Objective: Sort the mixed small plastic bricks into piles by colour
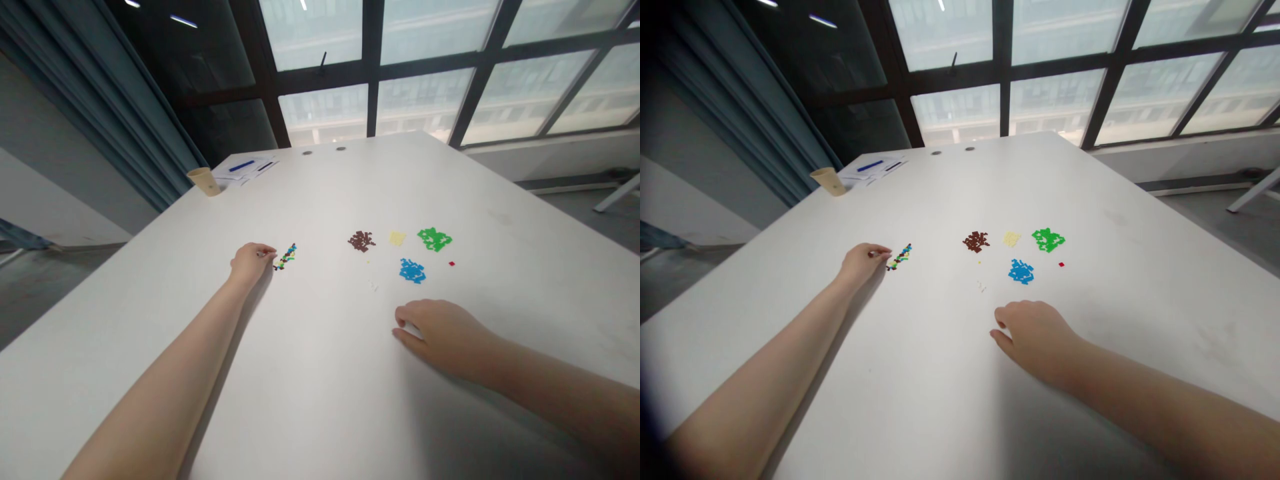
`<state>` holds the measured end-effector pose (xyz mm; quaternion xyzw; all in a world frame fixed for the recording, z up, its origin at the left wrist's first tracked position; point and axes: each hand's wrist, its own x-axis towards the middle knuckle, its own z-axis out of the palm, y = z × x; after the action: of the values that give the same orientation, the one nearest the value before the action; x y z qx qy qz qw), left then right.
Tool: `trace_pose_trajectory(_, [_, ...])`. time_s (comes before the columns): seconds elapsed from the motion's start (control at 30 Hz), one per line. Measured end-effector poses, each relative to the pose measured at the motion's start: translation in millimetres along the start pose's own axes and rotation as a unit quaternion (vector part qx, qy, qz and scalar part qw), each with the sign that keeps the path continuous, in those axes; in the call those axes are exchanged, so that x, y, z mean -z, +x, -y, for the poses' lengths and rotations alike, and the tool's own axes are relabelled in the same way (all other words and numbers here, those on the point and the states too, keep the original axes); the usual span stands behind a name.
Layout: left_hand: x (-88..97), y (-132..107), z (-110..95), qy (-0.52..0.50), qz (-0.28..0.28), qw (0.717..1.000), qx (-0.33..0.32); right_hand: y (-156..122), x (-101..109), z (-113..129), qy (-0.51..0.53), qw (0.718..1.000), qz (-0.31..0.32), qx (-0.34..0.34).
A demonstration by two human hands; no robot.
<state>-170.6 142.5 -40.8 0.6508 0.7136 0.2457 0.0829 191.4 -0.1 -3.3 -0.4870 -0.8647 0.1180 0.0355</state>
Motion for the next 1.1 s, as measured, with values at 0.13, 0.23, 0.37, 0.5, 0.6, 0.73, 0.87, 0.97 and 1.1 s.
trace_pose_trajectory(0.13, [3.6, -4, -12, -0.031, -0.018, 0.999, -0.006, 1, 1, 3, -0.003, 1.000, 0.009, -0.011])
trace_pose_trajectory(0.23, [8.7, -11, -35, -0.073, -0.032, 0.997, -0.015, 2, 3, 5, -0.011, 0.999, 0.031, -0.016])
trace_pose_trajectory(0.37, [11.1, -46, -90, -0.380, 0.073, 0.922, 0.021, 3, 5, 6, -0.021, 0.998, 0.055, -0.020])
trace_pose_trajectory(0.5, [4.1, -104, -142, -0.624, 0.299, 0.714, 0.107, 4, 5, 9, -0.023, 0.998, 0.060, -0.023])
trace_pose_trajectory(0.6, [-5.3, -134, -155, -0.653, 0.374, 0.651, 0.102, 3, 3, 10, -0.015, 0.998, 0.050, -0.025])
trace_pose_trajectory(0.73, [-10.7, -141, -152, -0.650, 0.376, 0.659, 0.042, 3, 1, 9, -0.002, 0.999, 0.041, -0.022])
trace_pose_trajectory(0.87, [-6.0, -140, -152, -0.657, 0.354, 0.665, 0.012, 3, -1, 10, 0.015, 1.000, 0.013, -0.004])
trace_pose_trajectory(0.97, [-4.9, -143, -154, -0.649, 0.354, 0.673, 0.000, 4, 1, 12, 0.033, 0.999, -0.021, 0.012])
trace_pose_trajectory(1.1, [-10.2, -146, -153, -0.621, 0.360, 0.696, 0.005, 5, 5, 14, 0.054, 0.997, -0.047, 0.021])
